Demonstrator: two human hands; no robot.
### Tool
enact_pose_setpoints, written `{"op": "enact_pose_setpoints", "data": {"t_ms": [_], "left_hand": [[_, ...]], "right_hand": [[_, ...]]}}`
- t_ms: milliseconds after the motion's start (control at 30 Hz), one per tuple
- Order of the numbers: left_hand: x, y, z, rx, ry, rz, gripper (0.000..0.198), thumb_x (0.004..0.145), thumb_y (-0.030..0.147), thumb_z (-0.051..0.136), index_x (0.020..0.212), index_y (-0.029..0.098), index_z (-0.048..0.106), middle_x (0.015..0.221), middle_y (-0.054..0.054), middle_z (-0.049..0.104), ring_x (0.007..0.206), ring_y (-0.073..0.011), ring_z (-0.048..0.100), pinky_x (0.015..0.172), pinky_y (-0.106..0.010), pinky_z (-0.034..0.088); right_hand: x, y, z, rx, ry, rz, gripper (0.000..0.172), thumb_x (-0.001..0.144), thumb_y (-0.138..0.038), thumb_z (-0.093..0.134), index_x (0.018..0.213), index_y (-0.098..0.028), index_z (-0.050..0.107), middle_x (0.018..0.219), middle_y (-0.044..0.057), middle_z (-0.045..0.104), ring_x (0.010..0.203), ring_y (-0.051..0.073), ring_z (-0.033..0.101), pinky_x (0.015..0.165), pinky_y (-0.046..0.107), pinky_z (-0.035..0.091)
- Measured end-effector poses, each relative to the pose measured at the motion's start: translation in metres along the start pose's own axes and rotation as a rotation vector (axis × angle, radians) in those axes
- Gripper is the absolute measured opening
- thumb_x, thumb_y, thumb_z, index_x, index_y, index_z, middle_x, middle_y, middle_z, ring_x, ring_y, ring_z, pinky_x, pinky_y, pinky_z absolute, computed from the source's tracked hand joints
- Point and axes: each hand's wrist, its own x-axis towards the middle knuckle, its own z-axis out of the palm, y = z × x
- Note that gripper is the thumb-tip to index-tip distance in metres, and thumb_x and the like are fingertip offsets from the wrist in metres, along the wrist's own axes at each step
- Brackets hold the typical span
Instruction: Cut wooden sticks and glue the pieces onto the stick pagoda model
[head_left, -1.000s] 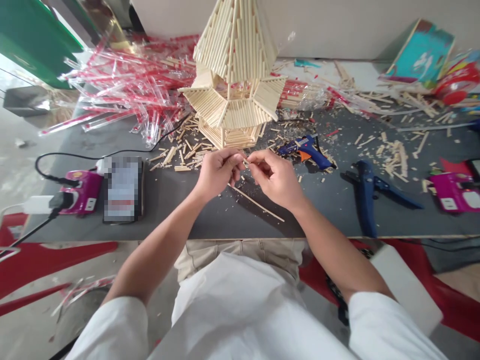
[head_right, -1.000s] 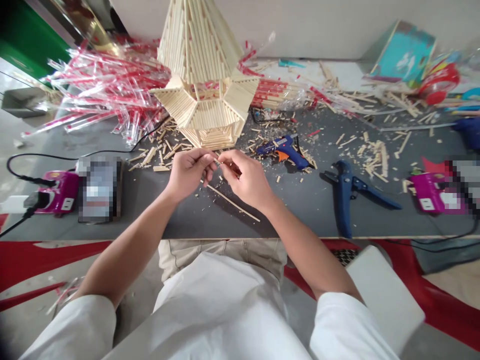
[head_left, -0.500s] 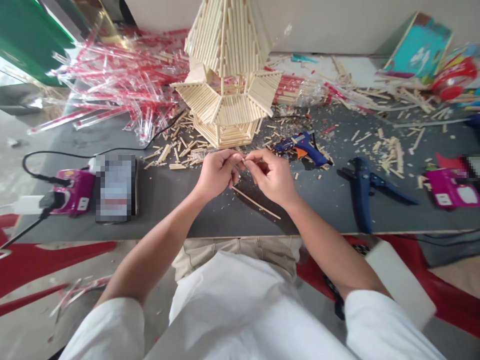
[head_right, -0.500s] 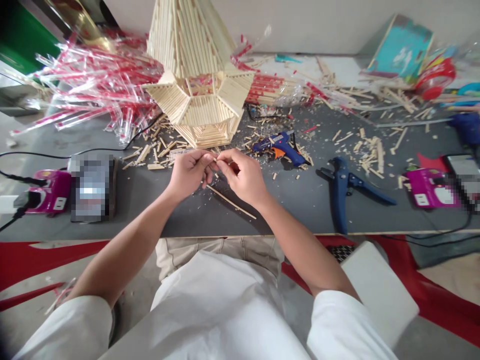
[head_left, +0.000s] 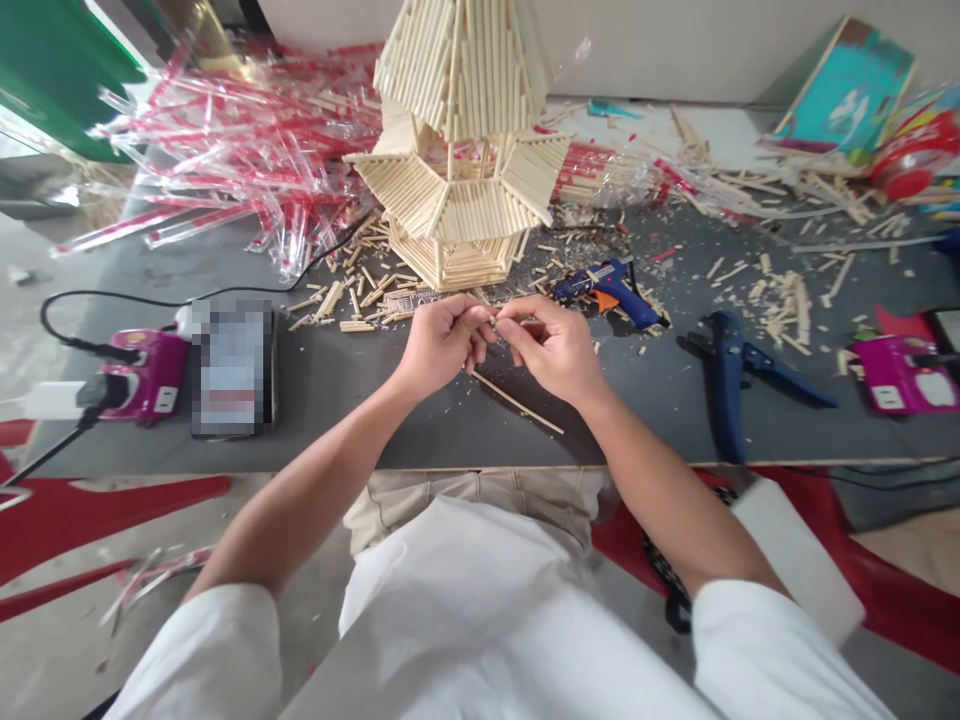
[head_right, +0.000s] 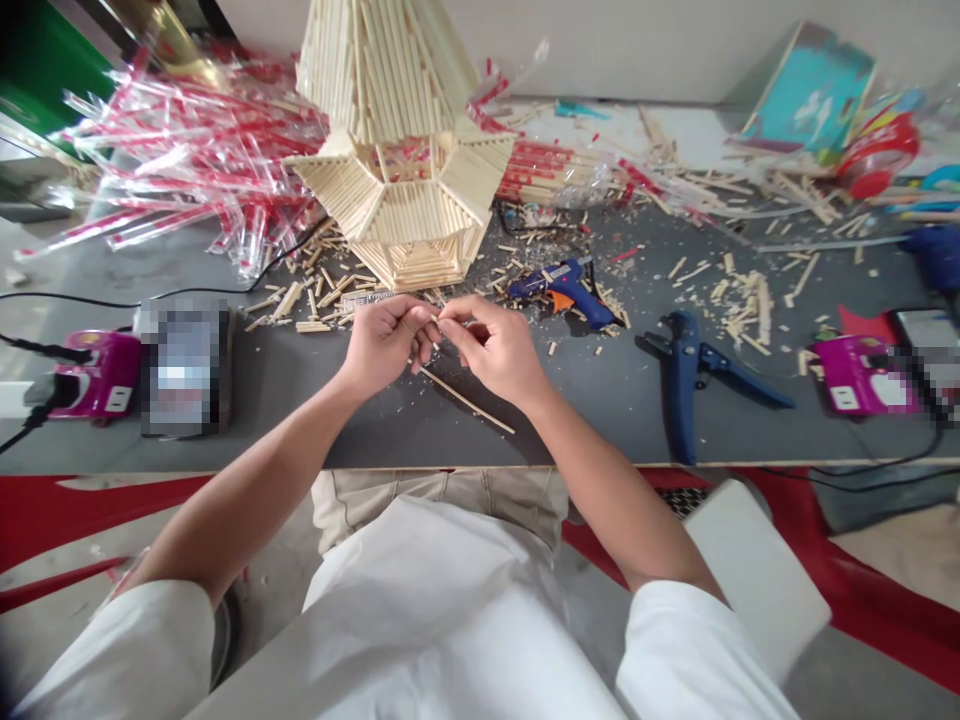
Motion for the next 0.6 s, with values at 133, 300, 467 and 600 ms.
{"op": "enact_pose_setpoints", "data": {"t_ms": [133,300,467,600], "left_hand": [[-0.0003,0.0014,0.0002,-0.009,-0.008,-0.01,0.056,0.089,0.069,0.074,0.085,0.013,0.07,0.067,-0.003,0.069,0.043,-0.0085,0.059,0.035,-0.018,0.046],[-0.0003,0.0014,-0.0001,-0.017,-0.021,-0.027,0.056,0.089,0.068,0.075,0.086,0.012,0.07,0.068,-0.004,0.07,0.043,-0.0077,0.059,0.036,-0.017,0.045],[-0.0008,0.0031,-0.0004,-0.038,-0.041,-0.037,0.057,0.086,0.069,0.077,0.085,0.013,0.069,0.069,-0.005,0.07,0.044,-0.009,0.06,0.035,-0.019,0.046],[-0.0024,0.0047,-0.0003,-0.054,-0.051,-0.038,0.055,0.087,0.067,0.077,0.084,0.013,0.068,0.069,-0.004,0.07,0.044,-0.0091,0.06,0.035,-0.019,0.047]], "right_hand": [[0.0,0.0025,-0.0017,0.003,-0.01,-0.005,0.02,0.1,-0.044,0.072,0.101,-0.024,0.07,0.08,-0.004,0.068,0.049,0.007,0.055,0.047,0.023,0.046],[-0.0005,0.0028,-0.0039,-0.032,-0.012,-0.006,0.022,0.1,-0.047,0.071,0.1,-0.024,0.07,0.078,-0.004,0.068,0.048,0.007,0.054,0.047,0.024,0.045],[-0.0015,0.0007,-0.005,-0.057,-0.014,-0.017,0.022,0.1,-0.047,0.071,0.1,-0.025,0.07,0.077,-0.004,0.067,0.049,0.008,0.054,0.048,0.025,0.044],[-0.0015,0.0005,-0.0054,-0.069,-0.021,-0.053,0.019,0.101,-0.044,0.071,0.102,-0.025,0.071,0.074,-0.005,0.066,0.048,0.007,0.053,0.048,0.025,0.042]]}}
